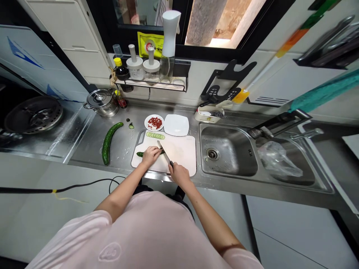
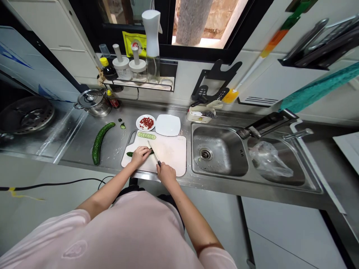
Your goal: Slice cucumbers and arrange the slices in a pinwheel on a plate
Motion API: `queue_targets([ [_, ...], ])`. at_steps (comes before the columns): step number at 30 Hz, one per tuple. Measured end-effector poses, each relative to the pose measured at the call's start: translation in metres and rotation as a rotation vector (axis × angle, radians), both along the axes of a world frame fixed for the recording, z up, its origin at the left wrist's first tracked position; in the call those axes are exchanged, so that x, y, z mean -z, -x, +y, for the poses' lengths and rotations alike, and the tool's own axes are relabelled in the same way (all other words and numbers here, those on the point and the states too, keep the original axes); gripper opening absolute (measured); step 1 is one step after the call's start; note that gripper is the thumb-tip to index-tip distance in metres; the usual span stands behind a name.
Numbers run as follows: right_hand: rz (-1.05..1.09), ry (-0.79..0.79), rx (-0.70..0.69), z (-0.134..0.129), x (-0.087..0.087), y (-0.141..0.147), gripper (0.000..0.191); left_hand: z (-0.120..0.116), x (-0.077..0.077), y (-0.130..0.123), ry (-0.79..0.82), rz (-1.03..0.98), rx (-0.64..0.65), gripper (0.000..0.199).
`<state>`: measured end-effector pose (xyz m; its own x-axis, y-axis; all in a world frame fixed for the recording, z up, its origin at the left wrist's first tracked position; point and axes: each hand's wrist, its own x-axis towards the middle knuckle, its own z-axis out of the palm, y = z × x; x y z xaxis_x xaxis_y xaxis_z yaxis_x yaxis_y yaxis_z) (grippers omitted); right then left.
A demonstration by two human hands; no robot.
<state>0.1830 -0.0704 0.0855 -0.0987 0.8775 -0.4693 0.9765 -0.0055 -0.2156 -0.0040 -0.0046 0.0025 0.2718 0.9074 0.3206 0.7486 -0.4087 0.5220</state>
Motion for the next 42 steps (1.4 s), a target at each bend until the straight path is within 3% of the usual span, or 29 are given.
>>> queue_targets([
  [10, -0.021, 0.0, -0.005, -0.017, 0.0, -0.011, 0.041, 0.001, 0.005, 0.002, -0.013, -0.013, 0.001, 0.019],
  [26, 0.003, -0.038, 0.006, 0.008, 0.01, 0.01, 0.042, 0.001, 0.003, 0.001, -0.007, -0.008, -0.002, 0.02],
  [36, -0.015, 0.011, 0.01, -0.011, 0.008, -0.006, 0.044, 0.001, 0.005, 0.002, -0.008, -0.014, -0.003, 0.02],
  [42, -0.01, 0.025, 0.005, -0.007, 0.009, -0.002, 0.043, 0.001, 0.004, 0.001, 0.0, -0.013, -0.011, 0.021],
])
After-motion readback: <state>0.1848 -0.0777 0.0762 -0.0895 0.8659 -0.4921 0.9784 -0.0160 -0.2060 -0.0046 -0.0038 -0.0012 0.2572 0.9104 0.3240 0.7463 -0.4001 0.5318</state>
